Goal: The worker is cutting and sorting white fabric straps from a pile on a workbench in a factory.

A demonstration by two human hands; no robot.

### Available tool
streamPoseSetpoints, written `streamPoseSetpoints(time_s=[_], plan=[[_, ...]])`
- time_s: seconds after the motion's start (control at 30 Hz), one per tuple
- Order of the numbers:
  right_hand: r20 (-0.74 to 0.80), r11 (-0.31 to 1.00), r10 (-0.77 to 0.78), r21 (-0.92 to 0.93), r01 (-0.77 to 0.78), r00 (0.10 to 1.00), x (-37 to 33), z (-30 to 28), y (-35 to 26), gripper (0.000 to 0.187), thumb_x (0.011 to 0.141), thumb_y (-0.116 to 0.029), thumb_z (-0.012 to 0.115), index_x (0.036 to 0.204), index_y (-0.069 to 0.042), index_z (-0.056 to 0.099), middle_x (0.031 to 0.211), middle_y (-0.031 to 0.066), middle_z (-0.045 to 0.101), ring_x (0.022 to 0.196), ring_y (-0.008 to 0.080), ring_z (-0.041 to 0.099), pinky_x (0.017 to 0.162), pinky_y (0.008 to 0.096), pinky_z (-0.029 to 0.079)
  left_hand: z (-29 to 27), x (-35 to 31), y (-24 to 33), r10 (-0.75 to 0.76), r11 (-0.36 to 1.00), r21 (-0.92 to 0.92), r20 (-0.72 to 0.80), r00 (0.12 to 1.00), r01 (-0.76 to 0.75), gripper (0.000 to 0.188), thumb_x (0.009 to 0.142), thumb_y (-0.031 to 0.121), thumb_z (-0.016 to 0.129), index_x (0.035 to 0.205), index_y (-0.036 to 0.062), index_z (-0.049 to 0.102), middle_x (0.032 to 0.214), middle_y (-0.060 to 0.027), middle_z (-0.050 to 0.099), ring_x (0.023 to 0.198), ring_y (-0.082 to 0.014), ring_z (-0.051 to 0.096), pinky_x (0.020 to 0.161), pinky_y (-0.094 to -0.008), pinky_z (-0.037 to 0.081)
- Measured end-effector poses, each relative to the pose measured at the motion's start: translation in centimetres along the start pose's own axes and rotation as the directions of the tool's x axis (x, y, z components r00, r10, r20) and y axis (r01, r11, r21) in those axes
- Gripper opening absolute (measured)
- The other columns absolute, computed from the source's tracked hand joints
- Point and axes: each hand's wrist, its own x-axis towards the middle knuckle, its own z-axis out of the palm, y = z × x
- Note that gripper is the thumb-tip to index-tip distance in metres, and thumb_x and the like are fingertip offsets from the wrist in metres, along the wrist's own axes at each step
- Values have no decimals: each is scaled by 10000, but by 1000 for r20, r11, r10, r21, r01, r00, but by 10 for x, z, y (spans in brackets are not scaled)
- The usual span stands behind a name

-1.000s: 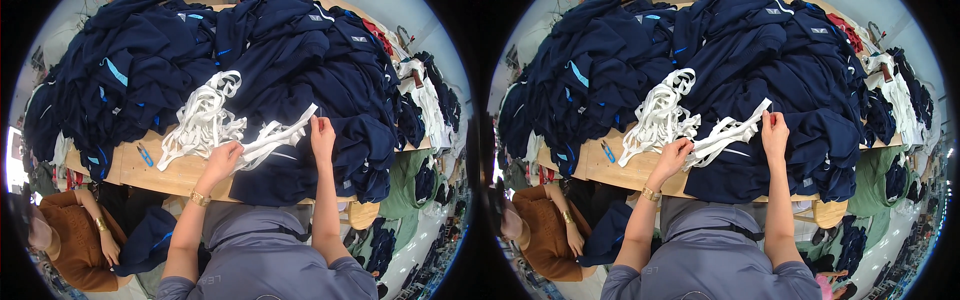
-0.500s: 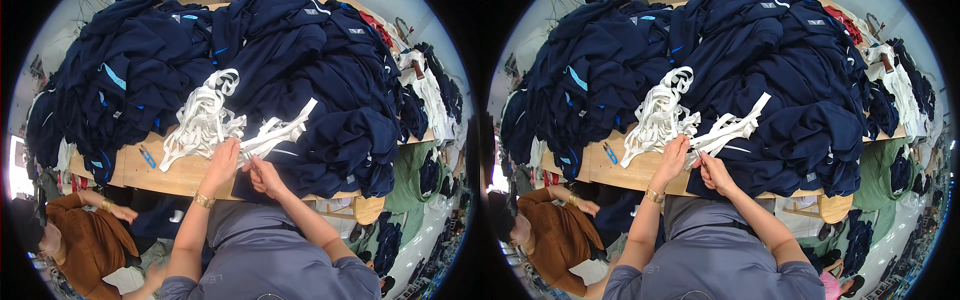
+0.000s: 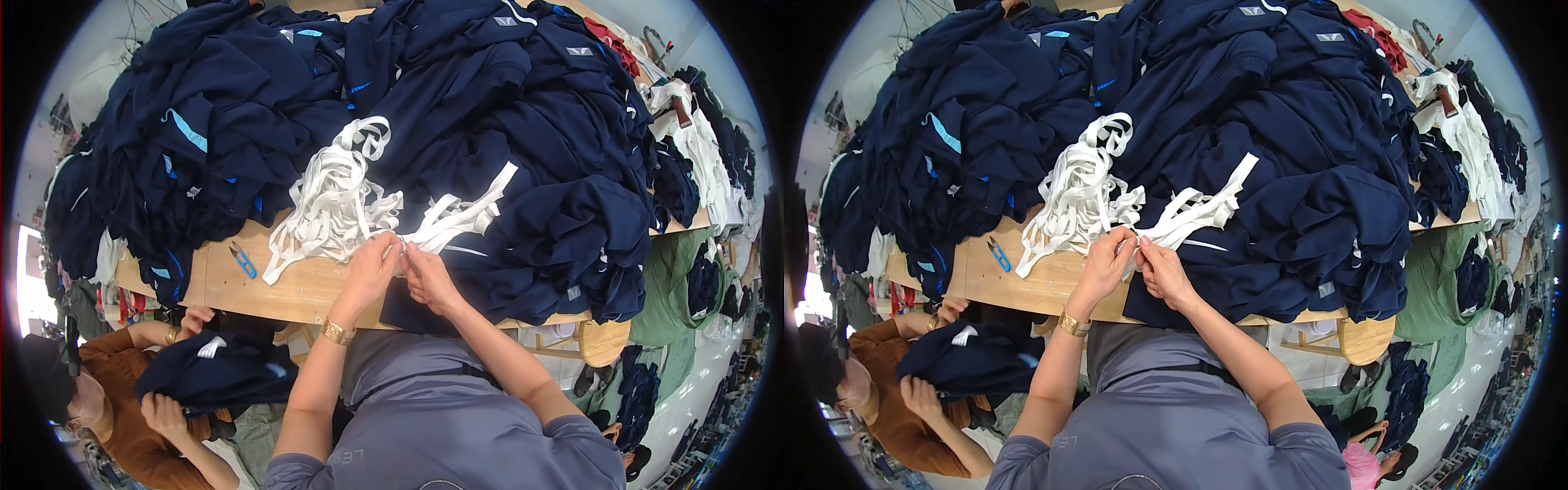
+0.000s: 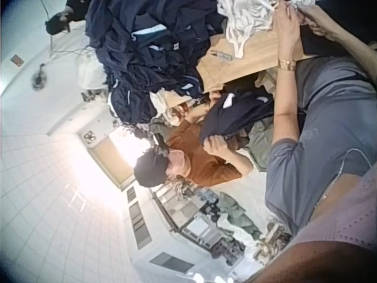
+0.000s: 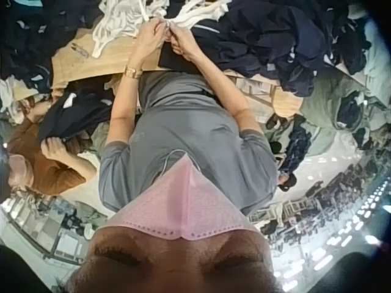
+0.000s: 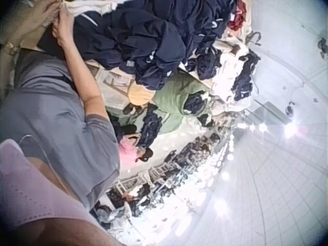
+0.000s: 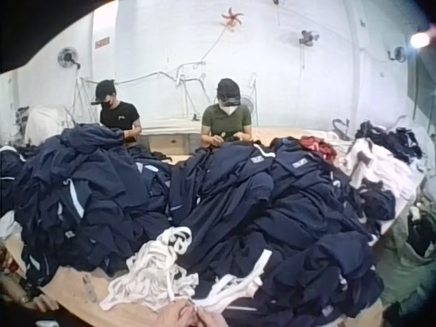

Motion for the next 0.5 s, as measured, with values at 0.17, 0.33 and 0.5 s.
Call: streamPoseSetpoints(time_s=[0.17, 0.33, 0.5], plan=[[-52, 999, -25, -21, 24, 998, -1, 1, 1, 416, 942, -440, 380, 721, -92, 437, 435, -61, 288, 307, 40, 190, 299, 208, 144, 3, 1, -1, -35, 997, -72, -7, 999, 35, 180, 879, 168, 521, 830, -3, 543, 640, -77, 503, 570, -143, 437, 543, -283, 371], [5, 1000, 9, 2, -9, 1000, -3, -3, -5, 416, 940, -433, 394, 705, -92, 435, 426, -67, 273, 303, 39, 176, 296, 207, 141, 2, 1, -3, -15, 997, -75, 29, 999, 17, 190, 878, 181, 523, 827, 0, 545, 629, -55, 488, 568, -131, 420, 537, -269, 358], [-12, 1000, 5, -28, -6, 1000, -4, -5, -4, 419, 931, -436, 408, 726, -73, 447, 436, -55, 271, 304, 46, 202, 298, 201, 161, -2, 4, 3, -39, 994, -94, 78, 996, 46, 196, 877, 186, 527, 830, -3, 549, 628, -41, 476, 574, -116, 405, 540, -262, 353]])
